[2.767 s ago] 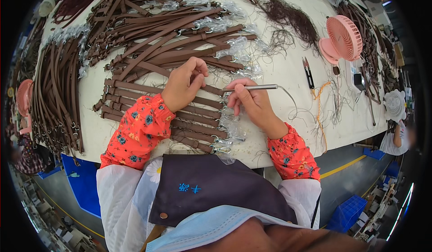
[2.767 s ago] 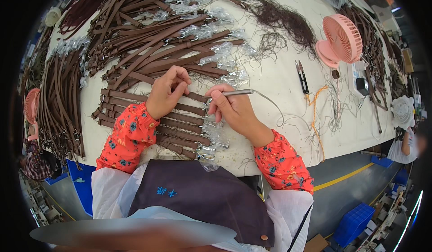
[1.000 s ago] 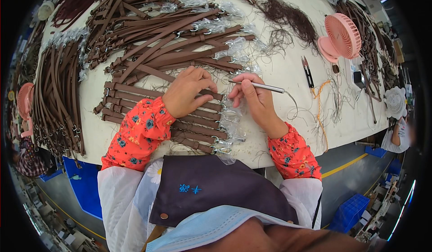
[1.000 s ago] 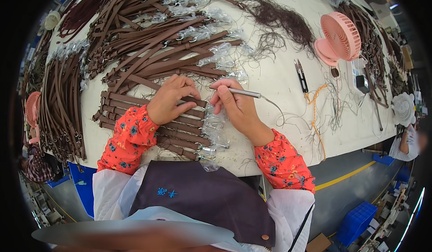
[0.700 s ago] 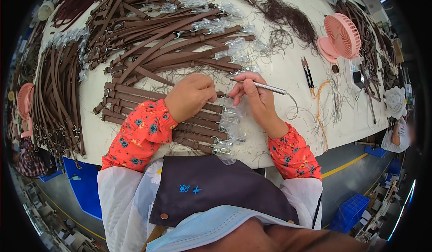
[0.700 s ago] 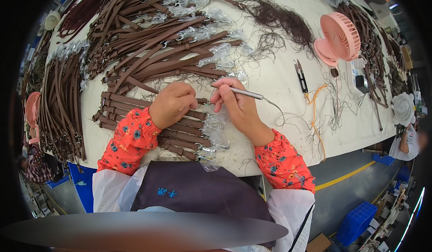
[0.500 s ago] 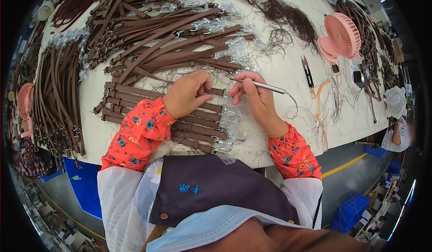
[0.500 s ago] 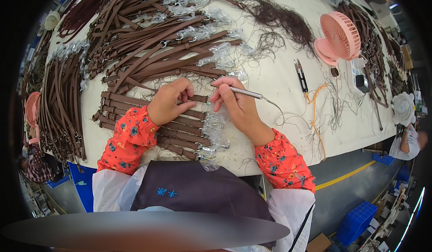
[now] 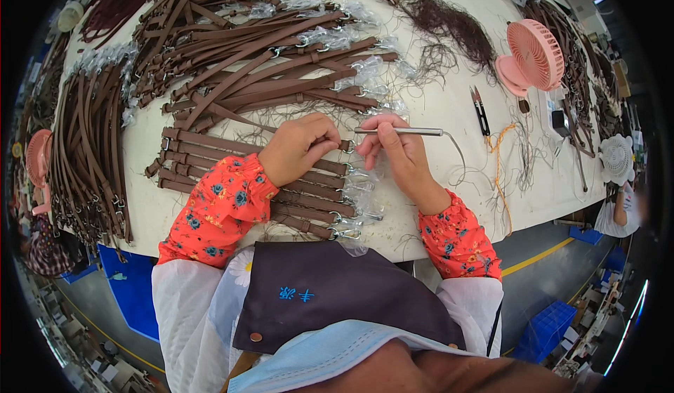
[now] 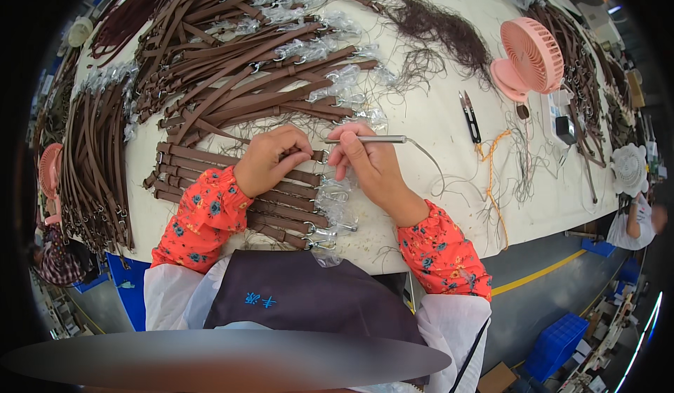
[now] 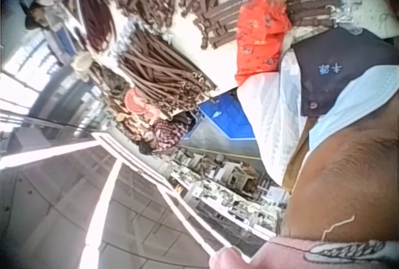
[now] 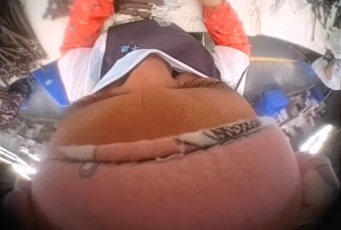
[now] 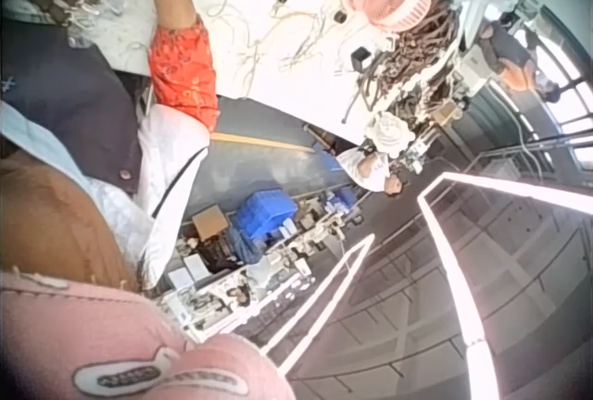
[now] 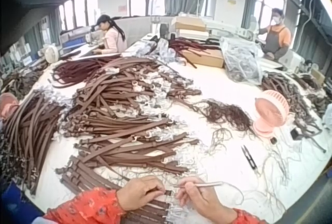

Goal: The person is using a metal tool to push threads or finish edges on small brown leather/synthetic straps on a workshop table.

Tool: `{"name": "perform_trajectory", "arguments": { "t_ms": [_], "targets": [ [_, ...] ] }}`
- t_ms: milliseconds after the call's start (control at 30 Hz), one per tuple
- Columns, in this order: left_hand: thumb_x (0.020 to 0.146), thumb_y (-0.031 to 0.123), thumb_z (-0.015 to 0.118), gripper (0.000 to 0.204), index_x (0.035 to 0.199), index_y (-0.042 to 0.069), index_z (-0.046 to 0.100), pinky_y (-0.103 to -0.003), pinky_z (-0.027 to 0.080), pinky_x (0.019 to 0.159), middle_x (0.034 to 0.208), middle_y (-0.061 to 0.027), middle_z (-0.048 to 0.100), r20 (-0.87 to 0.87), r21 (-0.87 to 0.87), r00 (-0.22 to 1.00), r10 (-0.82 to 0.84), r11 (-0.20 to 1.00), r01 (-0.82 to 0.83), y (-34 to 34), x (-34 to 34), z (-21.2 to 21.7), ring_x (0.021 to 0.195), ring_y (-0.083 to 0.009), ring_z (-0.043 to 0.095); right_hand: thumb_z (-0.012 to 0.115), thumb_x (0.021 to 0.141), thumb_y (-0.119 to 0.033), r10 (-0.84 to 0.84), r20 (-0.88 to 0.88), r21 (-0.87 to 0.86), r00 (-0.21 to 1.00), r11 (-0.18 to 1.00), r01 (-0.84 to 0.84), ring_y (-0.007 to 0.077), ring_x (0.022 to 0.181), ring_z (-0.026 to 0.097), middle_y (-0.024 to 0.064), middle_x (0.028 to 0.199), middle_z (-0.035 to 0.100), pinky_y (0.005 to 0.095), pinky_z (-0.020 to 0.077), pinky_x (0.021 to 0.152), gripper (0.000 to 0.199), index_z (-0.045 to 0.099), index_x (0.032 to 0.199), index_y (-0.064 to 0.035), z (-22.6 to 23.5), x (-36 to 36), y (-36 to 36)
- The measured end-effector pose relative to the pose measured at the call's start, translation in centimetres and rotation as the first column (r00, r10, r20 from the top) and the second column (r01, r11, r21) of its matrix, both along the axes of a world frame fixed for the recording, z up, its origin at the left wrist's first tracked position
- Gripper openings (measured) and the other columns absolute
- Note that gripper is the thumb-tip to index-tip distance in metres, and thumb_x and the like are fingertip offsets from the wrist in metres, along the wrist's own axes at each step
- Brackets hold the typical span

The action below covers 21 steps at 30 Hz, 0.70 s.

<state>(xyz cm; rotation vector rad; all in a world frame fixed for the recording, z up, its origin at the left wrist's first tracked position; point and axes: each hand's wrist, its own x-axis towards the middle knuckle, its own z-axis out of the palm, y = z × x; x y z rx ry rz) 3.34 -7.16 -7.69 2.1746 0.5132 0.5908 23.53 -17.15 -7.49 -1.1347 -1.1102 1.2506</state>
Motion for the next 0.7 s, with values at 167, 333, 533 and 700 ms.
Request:
{"name": "perform_trajectory", "arguments": {
  "t_ms": [167, 333, 533, 700],
  "targets": [
    [0.082, 0.0, 0.066, 0.008, 0.09, -0.001, 0.064, -0.026, 0.049, 0.066, 0.087, -0.0079, 0.063, -0.031, -0.173, 0.998, 0.063, 0.983, -0.068, 0.27, -0.46, 0.15, 0.072, -0.0147, 0.061, 0.044, 0.103, -0.033, 0.097, 0.044, -0.057, 0.994, 0.994, -0.094, 0.008, 0.059, 0.057, 0.0041, 0.073, 0.062, 0.0207, 0.0436, 0.055, 0.035, 0.058, 0.104, -0.0015, -0.17, 0.02, -0.07],
    [0.082, 0.001, 0.066, 0.008, 0.089, -0.001, 0.064, -0.026, 0.05, 0.068, 0.087, -0.0066, 0.063, -0.047, -0.211, 0.997, 0.053, 0.976, -0.062, 0.24, -0.53, 0.37, 0.072, -0.0133, 0.06, 0.044, 0.103, -0.032, 0.119, 0.092, -0.068, 0.989, 0.991, -0.113, 0.0074, 0.056, 0.057, 0.0035, 0.072, 0.062, 0.0208, 0.0428, 0.052, 0.035, 0.06, 0.101, -0.0006, -0.1, -0.16, -0.12],
    [0.082, 0.001, 0.066, 0.007, 0.089, -0.001, 0.064, -0.025, 0.05, 0.068, 0.087, -0.006, 0.063, -0.049, -0.224, 0.997, 0.052, 0.973, -0.062, 0.12, -0.48, 0.32, 0.071, -0.0128, 0.06, 0.043, 0.103, -0.031, 0.124, 0.099, -0.061, 0.987, 0.991, -0.118, 0.0075, 0.056, 0.057, 0.0034, 0.071, 0.062, 0.0211, 0.0434, 0.052, 0.035, 0.06, 0.101, -0.0001, -0.23, -0.26, -0.08],
    [0.082, 0.001, 0.066, 0.007, 0.088, -0.001, 0.064, -0.025, 0.05, 0.068, 0.087, -0.0059, 0.063, -0.042, -0.213, 0.998, 0.046, 0.976, -0.054, 0.13, -0.43, 0.41, 0.071, -0.0128, 0.06, 0.043, 0.103, -0.032, 0.125, 0.103, -0.071, 0.987, 0.991, -0.118, 0.0076, 0.056, 0.057, 0.0033, 0.071, 0.062, 0.0212, 0.0435, 0.052, 0.036, 0.06, 0.101, 0.0, -0.23, -0.23, -0.08]
  ]
}}
